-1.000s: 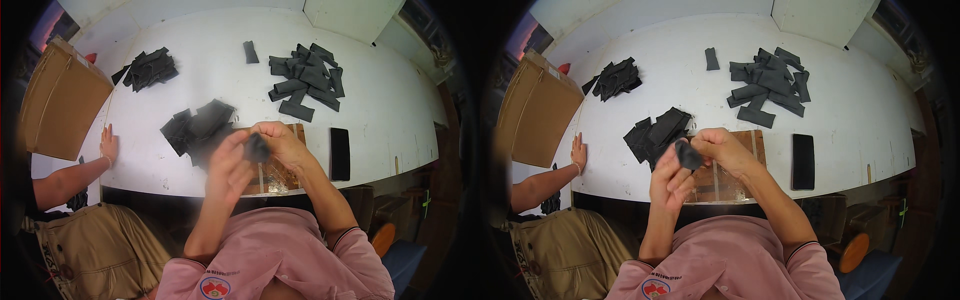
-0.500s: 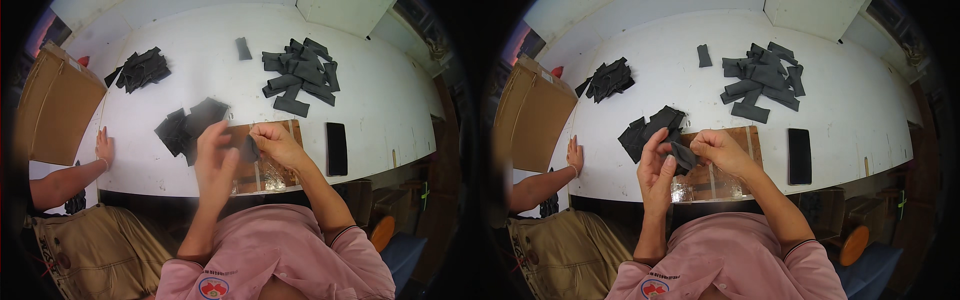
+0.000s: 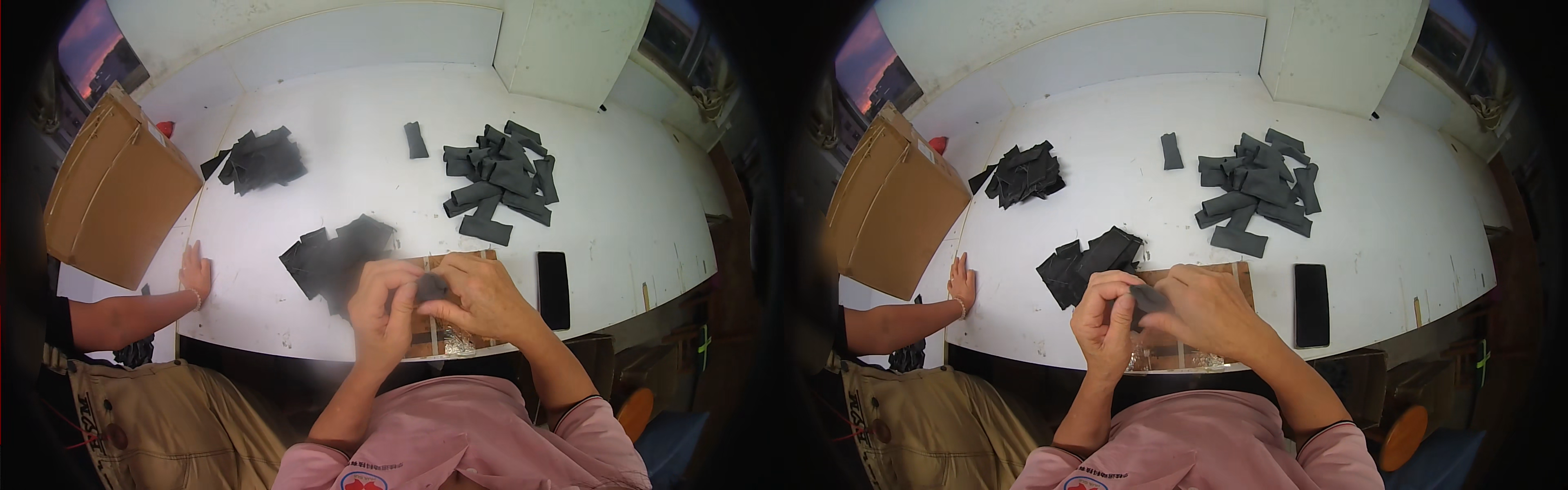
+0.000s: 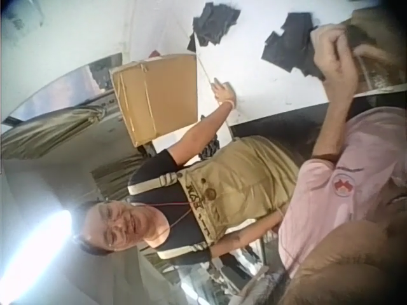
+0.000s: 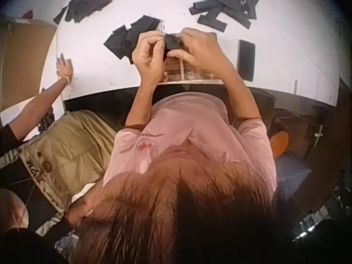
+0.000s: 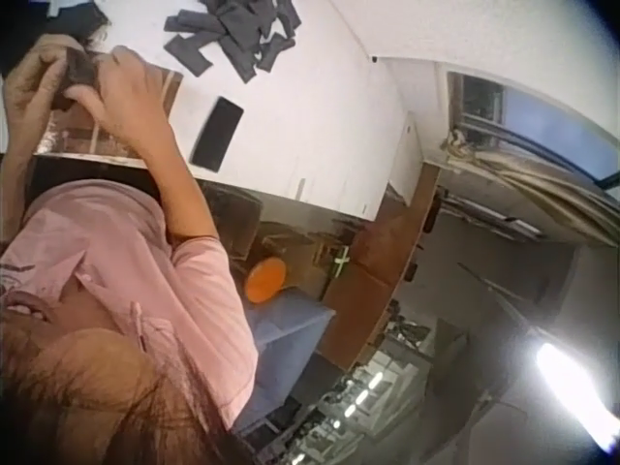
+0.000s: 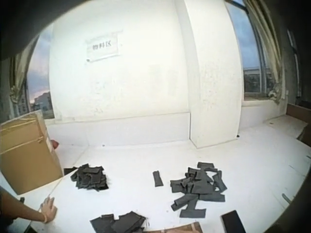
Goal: Folding and preparing small black fabric strips on a workbench.
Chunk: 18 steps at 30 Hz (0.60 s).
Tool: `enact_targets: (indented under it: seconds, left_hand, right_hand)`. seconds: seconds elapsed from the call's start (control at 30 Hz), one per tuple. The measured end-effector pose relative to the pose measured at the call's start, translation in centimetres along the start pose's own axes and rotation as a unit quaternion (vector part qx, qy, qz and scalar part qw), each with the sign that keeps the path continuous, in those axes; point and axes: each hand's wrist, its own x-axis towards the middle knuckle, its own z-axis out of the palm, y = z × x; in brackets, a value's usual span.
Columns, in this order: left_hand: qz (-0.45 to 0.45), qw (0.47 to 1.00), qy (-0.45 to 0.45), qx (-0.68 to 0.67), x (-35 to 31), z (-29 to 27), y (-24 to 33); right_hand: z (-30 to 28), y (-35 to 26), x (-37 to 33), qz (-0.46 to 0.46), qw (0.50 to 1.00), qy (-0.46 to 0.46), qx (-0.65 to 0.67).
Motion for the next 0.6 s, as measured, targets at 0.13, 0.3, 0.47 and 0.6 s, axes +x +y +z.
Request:
enact_targets:
  seconds: [0.13, 0.3, 0.47, 0.6]
  left_hand:
    - [-0.043, 0.992, 0.065, -0.095, -0.1, 0.3, 0.2]
    - [-0.085, 0.978, 0.136, -0.136, -1.2, 0.0, -1.1]
    - [-0.096, 0.978, 0.028, -0.181, -1.9, 0.4, -1.3]
    - [-0.131, 0.945, -0.028, -0.298, -0.7, 0.4, -0.2]
  right_hand:
    - [0.2, -0.2, 0.5, 0.01, 0.999, -0.005, -0.048]
    - [0.5, 0.0, 1.0, -0.053, 0.994, 0.018, -0.096]
    - [3.0, 1.5, -1.0, 0.026, 1.0, 0.001, -0.012]
    - [2.5, 1.0, -0.9, 0.027, 0.999, 0.019, 0.002]
